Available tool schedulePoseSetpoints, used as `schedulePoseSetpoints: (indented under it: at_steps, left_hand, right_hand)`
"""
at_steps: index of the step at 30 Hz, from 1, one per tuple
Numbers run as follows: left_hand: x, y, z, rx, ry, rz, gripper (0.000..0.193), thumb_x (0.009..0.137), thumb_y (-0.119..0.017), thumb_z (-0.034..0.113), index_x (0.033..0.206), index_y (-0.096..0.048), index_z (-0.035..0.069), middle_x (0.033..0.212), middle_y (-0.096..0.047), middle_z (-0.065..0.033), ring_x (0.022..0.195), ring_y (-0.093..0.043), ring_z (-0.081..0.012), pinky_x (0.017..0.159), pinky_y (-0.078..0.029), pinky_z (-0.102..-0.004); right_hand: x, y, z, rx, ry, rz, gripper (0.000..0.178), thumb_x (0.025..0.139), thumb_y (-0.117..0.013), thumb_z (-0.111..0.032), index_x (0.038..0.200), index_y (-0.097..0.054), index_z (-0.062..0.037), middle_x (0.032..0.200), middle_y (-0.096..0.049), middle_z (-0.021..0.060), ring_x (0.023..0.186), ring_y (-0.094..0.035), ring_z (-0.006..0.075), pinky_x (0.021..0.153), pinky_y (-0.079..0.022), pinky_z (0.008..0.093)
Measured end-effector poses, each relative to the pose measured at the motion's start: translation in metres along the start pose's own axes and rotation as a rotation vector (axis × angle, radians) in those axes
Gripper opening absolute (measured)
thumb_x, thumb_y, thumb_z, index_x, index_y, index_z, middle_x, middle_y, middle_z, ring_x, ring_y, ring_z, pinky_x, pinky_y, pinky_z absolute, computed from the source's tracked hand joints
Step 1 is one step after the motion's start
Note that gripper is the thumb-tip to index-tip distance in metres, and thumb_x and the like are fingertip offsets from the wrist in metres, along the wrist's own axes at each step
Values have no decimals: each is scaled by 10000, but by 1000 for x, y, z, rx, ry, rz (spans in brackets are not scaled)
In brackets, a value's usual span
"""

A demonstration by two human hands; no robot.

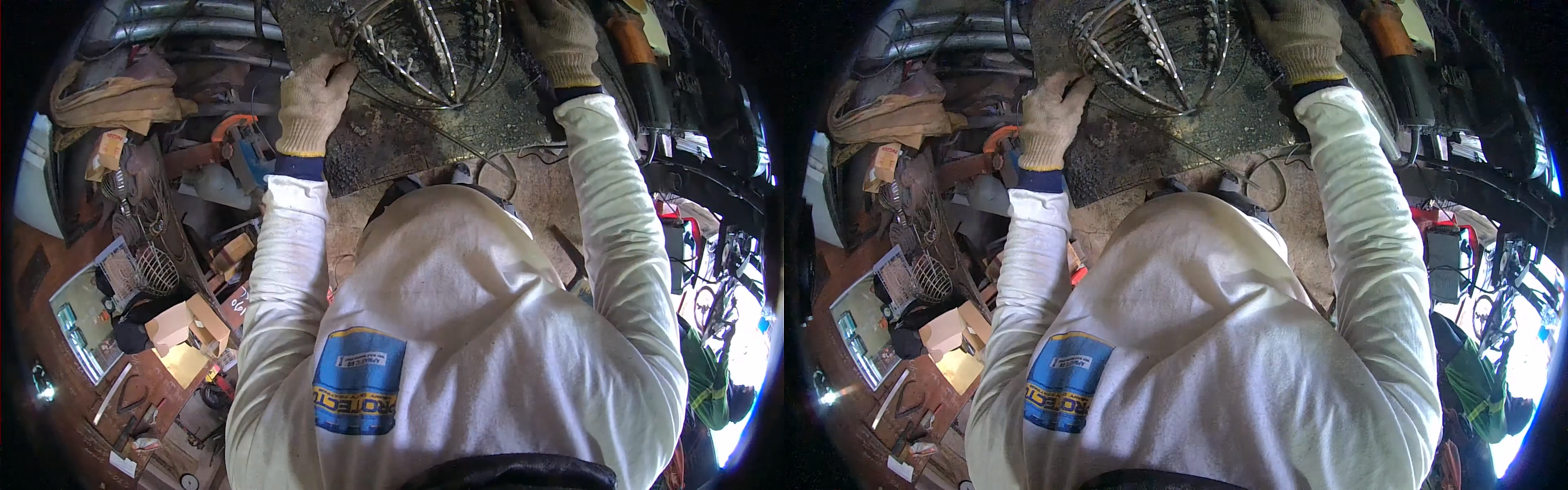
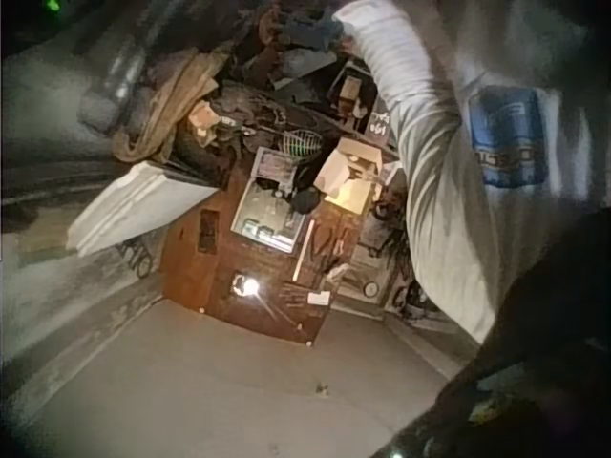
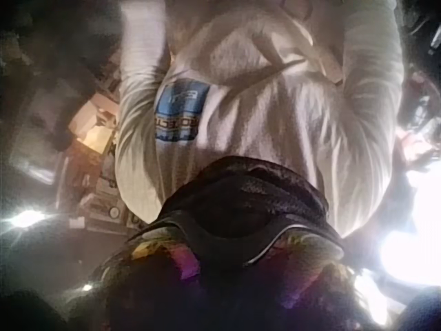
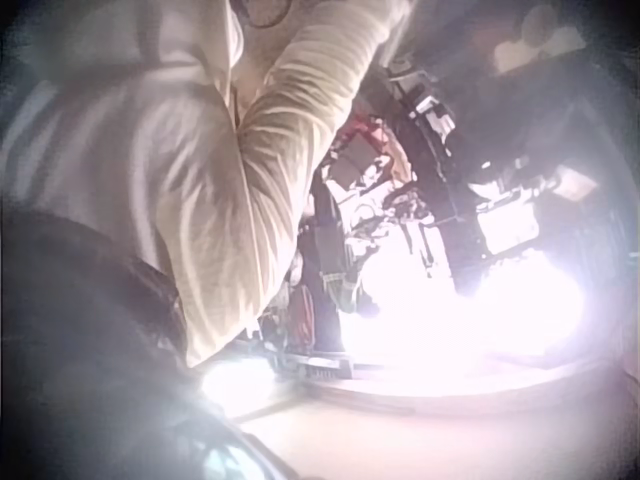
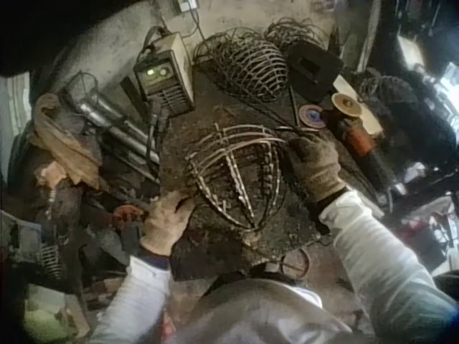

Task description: The person uses a welding tool to join metal rods together into a curved cage-like frame on a workbench. The person positions a metal rod, uses a tool to apply heat and join the metal, and adjusts the frame by hand throughout the process.

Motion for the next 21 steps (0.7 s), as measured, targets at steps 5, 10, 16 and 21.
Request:
schedulePoseSetpoints:
  at_steps: [5,10,16,21]
  left_hand:
    - [-3,-7,1,72,-7,125,168,891,-731,282,963,-762,133,915,-750,-138,818,-729,-361,704,-577,-441]
    - [-6,-10,1,128,-73,143,166,899,-727,267,990,-754,131,927,-750,-134,840,-722,-365,717,-567,-454]
    - [-6,-10,0,187,-114,121,220,916,-714,296,1022,-753,107,957,-753,-146,892,-722,-374,750,-559,-464]
    - [-7,-11,5,52,88,123,253,919,-706,334,1004,-759,102,964,-752,-156,894,-718,-386,752,-557,-469]
  right_hand:
    - [1,1,-2,29,56,11,231,867,-727,-220,999,-766,-34,999,-741,183,929,-705,395,816,-561,460]
    - [1,3,-2,39,50,-18,222,869,-727,-221,969,-756,-24,995,-736,189,908,-703,403,784,-559,467]
    - [-2,2,-2,45,15,9,200,868,-727,-186,973,-753,-18,993,-736,193,906,-706,397,771,-563,455]
    - [-3,0,-2,62,43,35,204,867,-727,-181,989,-753,-19,1004,-737,197,918,-709,396,785,-565,451]
Point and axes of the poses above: each hand's wrist, its own x-axis towards the middle knuckle, its own y-axis out of the back of the hand, z = x × y, the point moved 1 cm from there along x, towards the middle knuckle
